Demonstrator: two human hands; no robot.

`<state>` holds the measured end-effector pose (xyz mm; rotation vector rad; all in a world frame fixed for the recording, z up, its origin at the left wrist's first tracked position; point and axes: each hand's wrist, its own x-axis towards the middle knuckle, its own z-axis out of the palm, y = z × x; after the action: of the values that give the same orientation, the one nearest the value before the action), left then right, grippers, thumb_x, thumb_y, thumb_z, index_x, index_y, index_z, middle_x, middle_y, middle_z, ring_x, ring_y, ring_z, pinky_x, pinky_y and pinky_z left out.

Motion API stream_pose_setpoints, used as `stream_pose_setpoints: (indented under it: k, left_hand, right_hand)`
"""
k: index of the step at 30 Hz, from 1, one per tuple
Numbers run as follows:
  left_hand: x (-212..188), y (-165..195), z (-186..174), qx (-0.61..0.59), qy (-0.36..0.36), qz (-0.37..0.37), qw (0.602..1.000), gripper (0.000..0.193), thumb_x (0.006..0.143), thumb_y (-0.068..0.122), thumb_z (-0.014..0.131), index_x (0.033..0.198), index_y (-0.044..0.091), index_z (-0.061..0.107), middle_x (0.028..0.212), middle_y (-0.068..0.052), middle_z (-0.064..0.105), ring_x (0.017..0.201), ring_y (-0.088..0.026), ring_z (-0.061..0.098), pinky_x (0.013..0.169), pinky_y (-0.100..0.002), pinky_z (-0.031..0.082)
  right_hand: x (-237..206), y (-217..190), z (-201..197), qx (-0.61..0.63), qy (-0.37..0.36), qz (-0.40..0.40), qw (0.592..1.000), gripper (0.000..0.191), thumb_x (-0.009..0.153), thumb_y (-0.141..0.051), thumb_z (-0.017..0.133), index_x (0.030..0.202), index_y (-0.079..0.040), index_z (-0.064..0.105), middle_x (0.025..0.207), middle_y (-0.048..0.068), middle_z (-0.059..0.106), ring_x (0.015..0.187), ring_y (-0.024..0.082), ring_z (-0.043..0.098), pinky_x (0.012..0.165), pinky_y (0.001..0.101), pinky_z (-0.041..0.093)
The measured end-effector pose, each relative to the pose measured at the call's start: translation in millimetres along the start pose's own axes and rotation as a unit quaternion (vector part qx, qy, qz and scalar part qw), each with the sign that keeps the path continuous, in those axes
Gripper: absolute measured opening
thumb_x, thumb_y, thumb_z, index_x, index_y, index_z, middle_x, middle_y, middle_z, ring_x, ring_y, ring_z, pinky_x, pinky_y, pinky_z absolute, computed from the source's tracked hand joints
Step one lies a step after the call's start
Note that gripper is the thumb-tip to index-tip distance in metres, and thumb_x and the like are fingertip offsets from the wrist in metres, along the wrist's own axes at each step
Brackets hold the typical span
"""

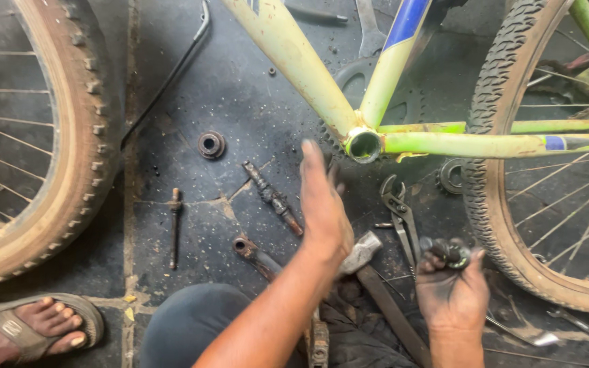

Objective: The person sits on the floor of a bicycle repair shop and works on the crank and bottom bracket of a green bicycle frame. They handle a crank arm and bearing parts by hand, then use pliers, a spanner and a hammer to loosen, fit and tighten components at the frame's bottom bracket.

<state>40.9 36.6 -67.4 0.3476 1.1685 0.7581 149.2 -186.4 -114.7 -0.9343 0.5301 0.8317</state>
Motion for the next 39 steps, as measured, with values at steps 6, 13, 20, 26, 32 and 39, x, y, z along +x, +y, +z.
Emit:
stream_pose_setpoints:
  k: [6, 13, 20, 26, 32, 39]
  left_hand:
    - [31.1, -1.2, -0.4, -0.072, -0.093, -0.026, 0.993, 0.101, 0.091, 0.076, 0.034, 0.164, 0.011, 0.01, 0.168, -0.015, 0.02, 0.153, -0.036, 0.025, 0.122, -0.047, 0.023]
    - [41.3, -0.9, -4.2, -0.056, -0.148, -0.015, 0.987, 0.101, 0.093, 0.078, 0.031, 0.159, 0.003, 0.033, 0.153, -0.019, 0.048, 0.137, -0.033, 0.05, 0.114, -0.047, 0.038]
    - [41.1, -4.5, -3.3, -0.079, -0.119, -0.033, 0.989, 0.094, 0.09, 0.076, 0.039, 0.161, 0.016, 0.028, 0.157, -0.01, 0.043, 0.138, -0.03, 0.046, 0.111, -0.044, 0.037]
    - [41.2, -7.4, -3.5, -0.11, -0.132, -0.031, 0.985, 0.095, 0.09, 0.076, 0.041, 0.162, 0.015, 0.027, 0.159, -0.009, 0.04, 0.141, -0.03, 0.043, 0.113, -0.044, 0.036]
    - [39.5, -3.6, -4.2, -0.123, -0.137, -0.025, 0.983, 0.094, 0.091, 0.076, 0.039, 0.16, 0.014, 0.03, 0.152, -0.013, 0.045, 0.134, -0.03, 0.048, 0.108, -0.044, 0.041]
    - [35.9, 1.1, -4.9, -0.111, -0.15, -0.019, 0.982, 0.095, 0.092, 0.077, 0.036, 0.159, 0.011, 0.032, 0.151, -0.013, 0.047, 0.134, -0.028, 0.049, 0.108, -0.043, 0.041]
  right_hand:
    - [-13.5, -25.2, 67.4, -0.075, -0.091, -0.156, 0.981, 0.04, 0.121, -0.041, 0.057, 0.107, -0.003, 0.058, 0.098, 0.014, 0.069, 0.091, 0.022, 0.066, 0.089, 0.0358, 0.052]
    - [8.6, -17.3, 140.3, -0.26, -0.174, -0.35, 0.883, 0.032, 0.116, -0.036, 0.061, 0.117, -0.004, 0.058, 0.091, 0.016, 0.07, 0.077, 0.024, 0.069, 0.068, 0.0338, 0.055]
    - [17.5, -1.8, 170.4, -0.428, -0.214, -0.472, 0.74, 0.036, 0.121, -0.036, 0.056, 0.116, 0.0, 0.057, 0.099, 0.014, 0.07, 0.092, 0.02, 0.073, 0.083, 0.0336, 0.061]
    - [4.8, 11.1, 187.6, -0.531, -0.251, -0.564, 0.58, 0.036, 0.123, -0.035, 0.056, 0.12, 0.0, 0.059, 0.105, 0.012, 0.071, 0.095, 0.017, 0.072, 0.083, 0.0297, 0.061]
    - [-3.9, 23.6, 203.1, -0.573, -0.286, -0.589, 0.494, 0.031, 0.119, -0.03, 0.059, 0.124, 0.0, 0.059, 0.104, 0.013, 0.068, 0.089, 0.021, 0.07, 0.079, 0.0313, 0.058]
    - [-3.2, 29.3, 209.7, -0.594, -0.286, -0.626, 0.416, 0.024, 0.117, -0.026, 0.061, 0.122, -0.002, 0.059, 0.107, 0.015, 0.069, 0.096, 0.029, 0.072, 0.083, 0.0378, 0.06]
